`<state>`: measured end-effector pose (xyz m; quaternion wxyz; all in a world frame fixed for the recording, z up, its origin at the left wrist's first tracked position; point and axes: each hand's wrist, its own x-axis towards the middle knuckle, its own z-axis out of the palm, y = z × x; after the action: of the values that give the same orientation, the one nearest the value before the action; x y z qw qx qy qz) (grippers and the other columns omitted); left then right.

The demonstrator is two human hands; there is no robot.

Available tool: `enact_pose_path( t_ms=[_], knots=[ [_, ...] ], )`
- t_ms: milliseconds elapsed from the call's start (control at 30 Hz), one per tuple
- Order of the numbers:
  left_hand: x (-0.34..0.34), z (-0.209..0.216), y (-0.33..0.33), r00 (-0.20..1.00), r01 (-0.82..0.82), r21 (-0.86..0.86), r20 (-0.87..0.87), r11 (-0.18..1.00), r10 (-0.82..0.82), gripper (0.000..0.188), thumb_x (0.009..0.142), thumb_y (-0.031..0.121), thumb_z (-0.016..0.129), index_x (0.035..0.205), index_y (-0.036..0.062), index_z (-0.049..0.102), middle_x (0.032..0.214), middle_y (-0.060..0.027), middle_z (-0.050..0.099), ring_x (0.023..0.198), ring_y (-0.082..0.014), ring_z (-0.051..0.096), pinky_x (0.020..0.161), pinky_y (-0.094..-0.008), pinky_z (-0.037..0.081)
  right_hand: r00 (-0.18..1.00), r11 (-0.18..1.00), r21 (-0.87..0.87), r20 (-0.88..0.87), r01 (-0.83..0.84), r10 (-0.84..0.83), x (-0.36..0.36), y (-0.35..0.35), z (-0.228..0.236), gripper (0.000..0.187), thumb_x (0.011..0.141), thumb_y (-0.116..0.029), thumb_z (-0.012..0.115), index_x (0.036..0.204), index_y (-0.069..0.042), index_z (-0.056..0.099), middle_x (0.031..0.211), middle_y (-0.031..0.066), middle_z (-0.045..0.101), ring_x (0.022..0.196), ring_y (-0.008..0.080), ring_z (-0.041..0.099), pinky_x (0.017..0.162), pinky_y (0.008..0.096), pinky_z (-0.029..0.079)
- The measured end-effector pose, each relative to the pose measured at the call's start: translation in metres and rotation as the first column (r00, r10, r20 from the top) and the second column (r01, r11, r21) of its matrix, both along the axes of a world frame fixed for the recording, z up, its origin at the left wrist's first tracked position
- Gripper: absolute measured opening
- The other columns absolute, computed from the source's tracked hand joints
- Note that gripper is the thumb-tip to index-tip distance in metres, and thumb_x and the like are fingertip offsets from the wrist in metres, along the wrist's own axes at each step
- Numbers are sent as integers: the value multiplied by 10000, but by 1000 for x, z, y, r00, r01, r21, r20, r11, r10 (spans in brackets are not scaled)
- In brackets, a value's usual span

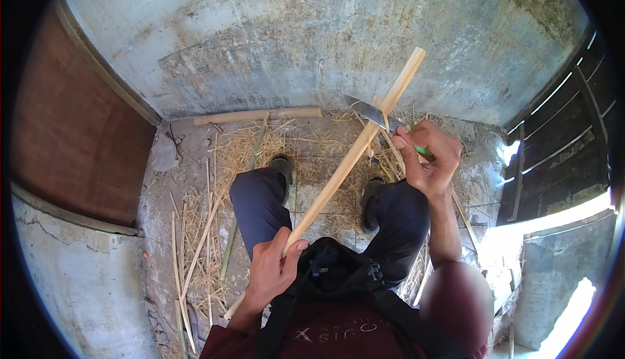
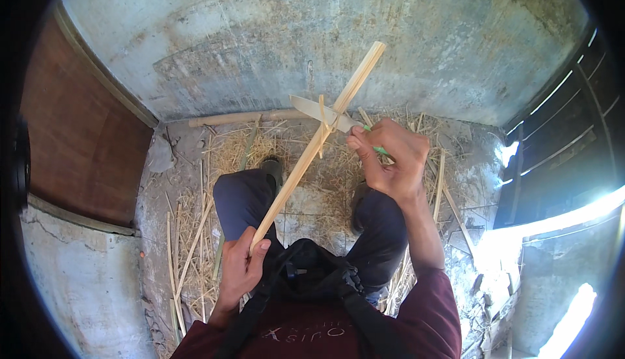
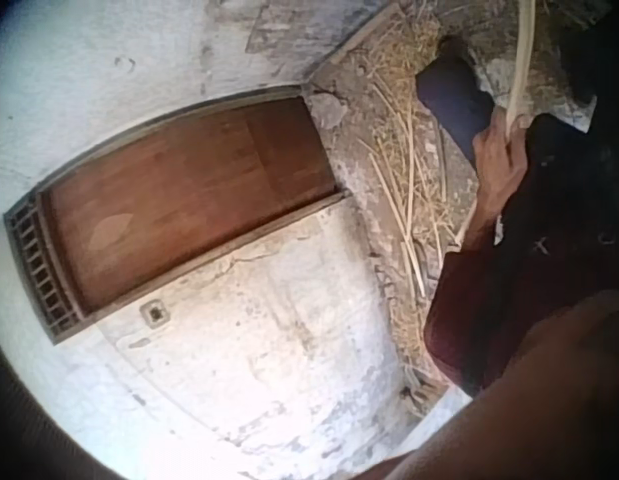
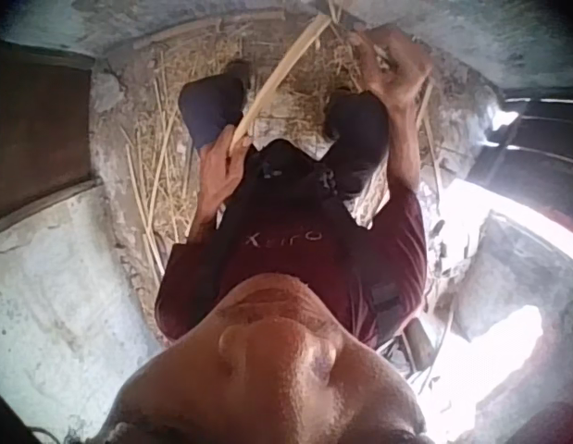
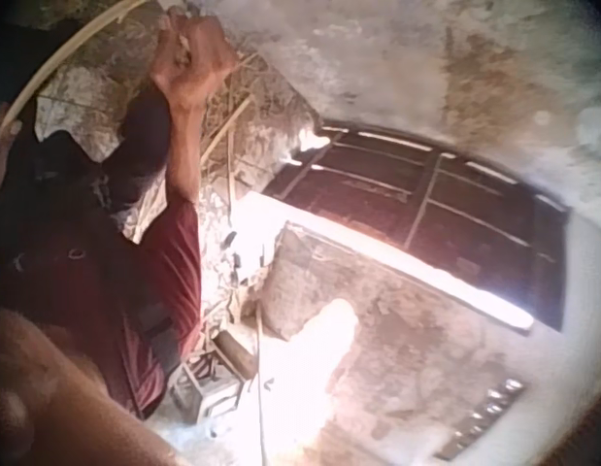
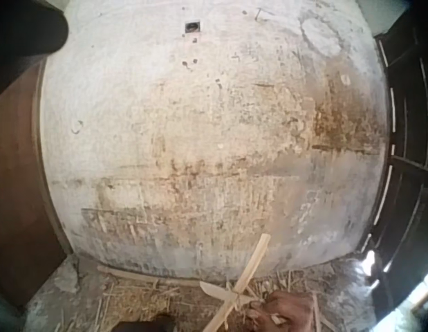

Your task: The person peels shavings from a long wooden dowel using a knife, working along the length of the wood while sitting on the floor.

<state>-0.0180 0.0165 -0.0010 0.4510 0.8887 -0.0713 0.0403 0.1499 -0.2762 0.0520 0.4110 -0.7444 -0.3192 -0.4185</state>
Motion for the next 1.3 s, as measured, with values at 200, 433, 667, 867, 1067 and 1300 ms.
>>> enact_pose_path(
  t_ms=[200,433,667,867,1067,1300],
  knots=[
    [0,1,1,999,-28,9,29,1000,28,337,1105,228,675,902,-3,537,566,-164,463,458,-362,533,471,-430,377,999,998,50,-20,-30,31,25,-12,-10,138,862,20,872,831,25,737,732,140,728,611,229,710,556,312,508],
    [-3,-3,8,998,-46,31,-35,998,47,342,1114,254,658,910,4,544,562,-180,462,465,-386,547,477,-446,384,992,994,30,-72,109,-106,49,-25,-17,141,907,-17,857,852,31,736,735,134,722,651,199,724,588,310,518],
    [-4,-8,12,991,-81,70,-99,994,87,341,1112,263,655,911,6,558,581,-203,502,494,-418,571,492,-464,394,987,991,35,-98,128,-124,76,-31,-34,166,954,-84,830,865,15,732,714,115,697,614,176,645,591,329,489],
    [-20,-23,28,988,-110,64,-101,992,116,333,1104,250,661,903,4,560,588,-210,509,501,-422,566,504,-470,395,878,932,11,-340,361,-336,129,-89,-61,174,1009,-210,753,941,-52,730,756,139,716,675,252,680,639,378,492],
    [-11,-32,33,953,-187,169,-210,968,220,328,1123,262,623,921,6,585,632,-214,574,559,-429,593,553,-487,425,684,776,-582,-464,244,-563,124,-100,-74,272,959,-374,765,1001,-108,730,792,151,723,740,345,675,726,465,517],
    [11,-57,33,970,-135,-48,-213,990,122,267,1140,278,597,1068,31,673,682,-81,598,601,-184,579,578,-381,408,795,978,-10,-581,207,-174,71,-46,-63,126,1014,-171,765,1051,-57,726,830,92,737,782,168,702,740,317,523]
  ],
)
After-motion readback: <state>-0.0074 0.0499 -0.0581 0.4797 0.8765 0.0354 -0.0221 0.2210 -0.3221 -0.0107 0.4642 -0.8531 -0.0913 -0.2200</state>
